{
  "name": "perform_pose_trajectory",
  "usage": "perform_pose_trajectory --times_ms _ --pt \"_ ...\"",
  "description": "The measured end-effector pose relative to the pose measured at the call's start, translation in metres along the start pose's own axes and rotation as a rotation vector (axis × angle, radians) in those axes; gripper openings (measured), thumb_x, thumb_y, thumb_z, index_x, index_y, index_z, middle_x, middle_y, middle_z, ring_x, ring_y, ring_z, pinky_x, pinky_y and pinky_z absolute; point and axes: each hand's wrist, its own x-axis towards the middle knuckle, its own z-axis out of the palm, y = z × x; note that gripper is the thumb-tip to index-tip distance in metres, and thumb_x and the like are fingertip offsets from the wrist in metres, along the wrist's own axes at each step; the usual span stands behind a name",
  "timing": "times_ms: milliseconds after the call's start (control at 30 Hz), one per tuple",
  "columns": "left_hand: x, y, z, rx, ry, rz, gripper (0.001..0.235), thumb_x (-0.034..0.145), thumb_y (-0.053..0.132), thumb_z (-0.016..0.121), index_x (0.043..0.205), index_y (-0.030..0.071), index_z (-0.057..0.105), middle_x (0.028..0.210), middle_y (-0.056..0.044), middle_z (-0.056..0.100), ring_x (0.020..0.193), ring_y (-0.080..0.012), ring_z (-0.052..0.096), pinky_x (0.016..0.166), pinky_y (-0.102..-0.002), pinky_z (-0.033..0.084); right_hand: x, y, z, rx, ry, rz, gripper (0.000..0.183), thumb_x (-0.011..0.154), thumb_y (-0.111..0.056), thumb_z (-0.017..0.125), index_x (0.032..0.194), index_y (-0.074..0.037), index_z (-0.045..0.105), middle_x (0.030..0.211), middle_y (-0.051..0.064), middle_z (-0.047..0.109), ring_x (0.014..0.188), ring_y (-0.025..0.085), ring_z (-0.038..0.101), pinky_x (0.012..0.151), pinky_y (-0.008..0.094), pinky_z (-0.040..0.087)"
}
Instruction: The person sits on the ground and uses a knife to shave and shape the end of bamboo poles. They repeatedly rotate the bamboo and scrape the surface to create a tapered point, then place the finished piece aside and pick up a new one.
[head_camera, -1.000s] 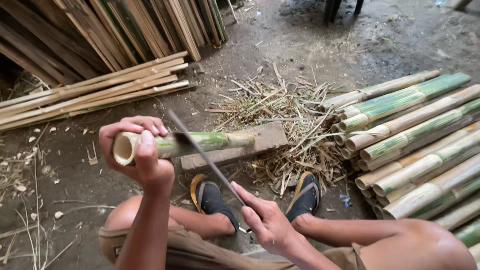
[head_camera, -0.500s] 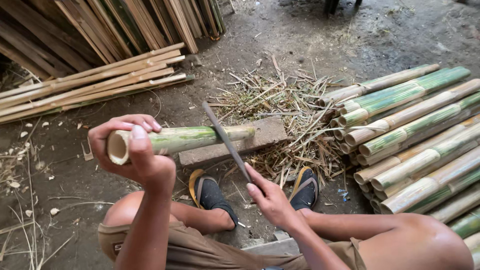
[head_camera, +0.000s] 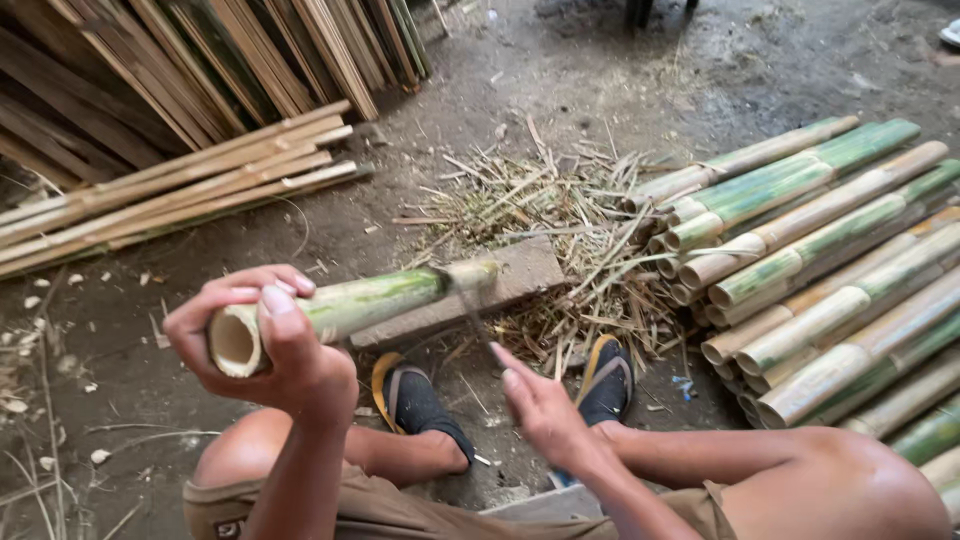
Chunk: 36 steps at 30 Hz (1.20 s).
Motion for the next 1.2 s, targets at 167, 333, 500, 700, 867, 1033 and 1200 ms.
perform_pose_trajectory --times_ms 167,333,500,700,867,1033,1200 --pt "0.001 0.005 0.004 -0.057 0.020 -0.041 0.019 0.103 0.007 0.060 0.113 0.005 0.043 0.084 -0.015 0.059 0.070 -0.0186 0.059 0.069 -0.032 0.057 -0.001 0.011 0.028 0.011 0.006 -0.319 0.061 0.105 -0.036 0.043 0.160 -0.010 0.040 0.062 -0.002 0.046 0.056 0.009 0.045 0.053 0.026 0.044" --pt "0.008 0.006 -0.001 -0.077 0.037 -0.036 0.017 0.106 0.007 0.060 0.111 0.004 0.043 0.082 -0.015 0.058 0.068 -0.0182 0.059 0.067 -0.033 0.056 0.033 0.010 0.011 0.104 0.085 0.068 0.061 0.102 -0.041 0.041 0.157 -0.015 0.045 0.062 -0.003 0.050 0.055 0.010 0.049 0.050 0.029 0.044" --pt "0.005 0.009 0.004 -0.033 0.045 -0.102 0.017 0.106 0.003 0.058 0.115 0.003 0.043 0.086 -0.014 0.058 0.070 -0.0189 0.060 0.070 -0.033 0.058 -0.002 -0.005 0.022 -0.013 -0.025 -0.145 0.064 0.102 -0.042 0.038 0.159 -0.014 0.038 0.056 -0.002 0.049 0.050 0.010 0.048 0.049 0.029 0.048" --pt "0.010 0.004 -0.008 -0.030 0.095 -0.116 0.014 0.104 0.002 0.056 0.111 0.003 0.045 0.086 -0.011 0.056 0.068 -0.0177 0.060 0.066 -0.036 0.062 0.030 0.011 0.029 -0.016 0.117 -0.008 0.061 0.103 -0.040 0.039 0.157 -0.013 0.041 0.055 -0.001 0.048 0.051 0.011 0.047 0.052 0.032 0.047" --pt "0.003 0.005 -0.004 0.018 0.041 -0.087 0.016 0.112 0.001 0.059 0.114 0.001 0.043 0.088 -0.013 0.057 0.074 -0.0216 0.064 0.076 -0.038 0.064 -0.004 -0.008 0.026 0.044 -0.013 -0.132 0.062 0.102 -0.037 0.041 0.158 -0.013 0.038 0.054 0.000 0.050 0.049 0.012 0.048 0.050 0.033 0.048" --pt "0.005 0.004 -0.004 0.007 0.072 -0.088 0.018 0.112 0.000 0.061 0.113 0.001 0.043 0.091 -0.013 0.054 0.074 -0.0227 0.063 0.072 -0.037 0.060 0.016 0.000 0.037 -0.054 0.133 -0.388 0.057 0.112 -0.039 0.038 0.163 -0.014 0.034 0.073 0.005 0.055 0.067 0.014 0.057 0.064 0.032 0.052" --pt "0.011 0.003 -0.002 -0.023 0.084 -0.103 0.019 0.107 0.000 0.061 0.111 0.002 0.043 0.088 -0.012 0.055 0.071 -0.0223 0.063 0.068 -0.037 0.060 0.046 0.025 0.011 0.001 0.137 0.056 0.059 0.101 -0.041 0.042 0.156 -0.020 0.044 0.062 -0.002 0.056 0.054 0.012 0.053 0.055 0.034 0.050"
